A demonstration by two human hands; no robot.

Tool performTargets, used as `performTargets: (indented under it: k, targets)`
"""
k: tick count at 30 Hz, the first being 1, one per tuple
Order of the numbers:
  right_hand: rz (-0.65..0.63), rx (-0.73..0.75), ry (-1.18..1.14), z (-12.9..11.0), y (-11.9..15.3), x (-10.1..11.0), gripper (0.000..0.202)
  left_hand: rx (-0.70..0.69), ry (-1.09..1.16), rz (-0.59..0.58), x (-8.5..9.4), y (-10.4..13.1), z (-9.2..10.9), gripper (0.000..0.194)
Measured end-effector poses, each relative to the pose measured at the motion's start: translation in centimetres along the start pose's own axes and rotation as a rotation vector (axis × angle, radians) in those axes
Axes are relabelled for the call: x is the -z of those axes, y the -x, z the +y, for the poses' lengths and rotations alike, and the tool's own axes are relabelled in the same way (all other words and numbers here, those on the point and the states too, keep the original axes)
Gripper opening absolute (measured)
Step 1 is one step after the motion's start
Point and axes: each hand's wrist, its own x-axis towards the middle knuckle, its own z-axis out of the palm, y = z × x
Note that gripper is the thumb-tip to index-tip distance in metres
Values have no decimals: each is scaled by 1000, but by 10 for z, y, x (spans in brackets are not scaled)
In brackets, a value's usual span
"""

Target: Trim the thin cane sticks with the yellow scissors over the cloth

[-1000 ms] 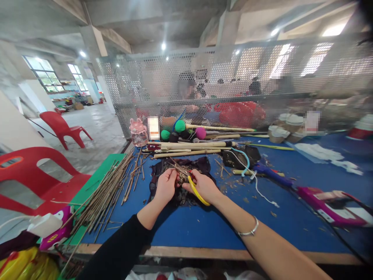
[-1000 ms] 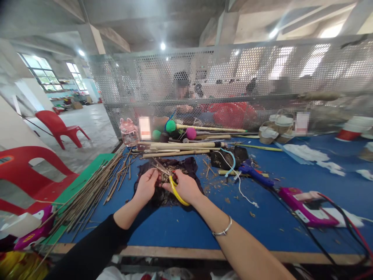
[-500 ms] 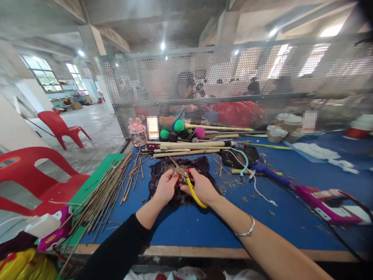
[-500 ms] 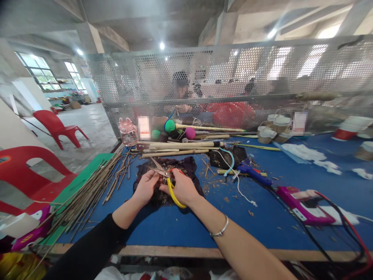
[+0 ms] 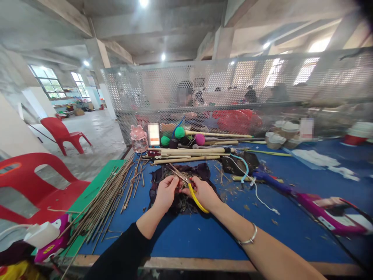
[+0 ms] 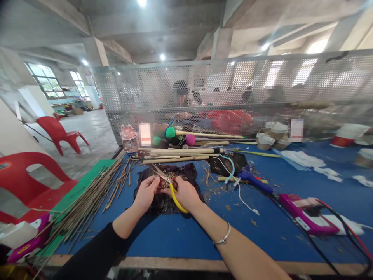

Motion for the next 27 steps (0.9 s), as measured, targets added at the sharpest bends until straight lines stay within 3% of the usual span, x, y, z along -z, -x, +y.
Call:
performTargets:
  k: [12, 22, 27]
  targets:
    - [48, 64, 1, -4, 3, -1, 38, -99, -154, -70, 0, 2, -1, 25]
    - [19, 12, 45, -2, 0, 2, 32, -108, -201, -30, 3, 0, -4, 29]
    - [56, 11, 33, -1, 0, 4, 34, -37, -255, 59, 5, -2, -4, 31]
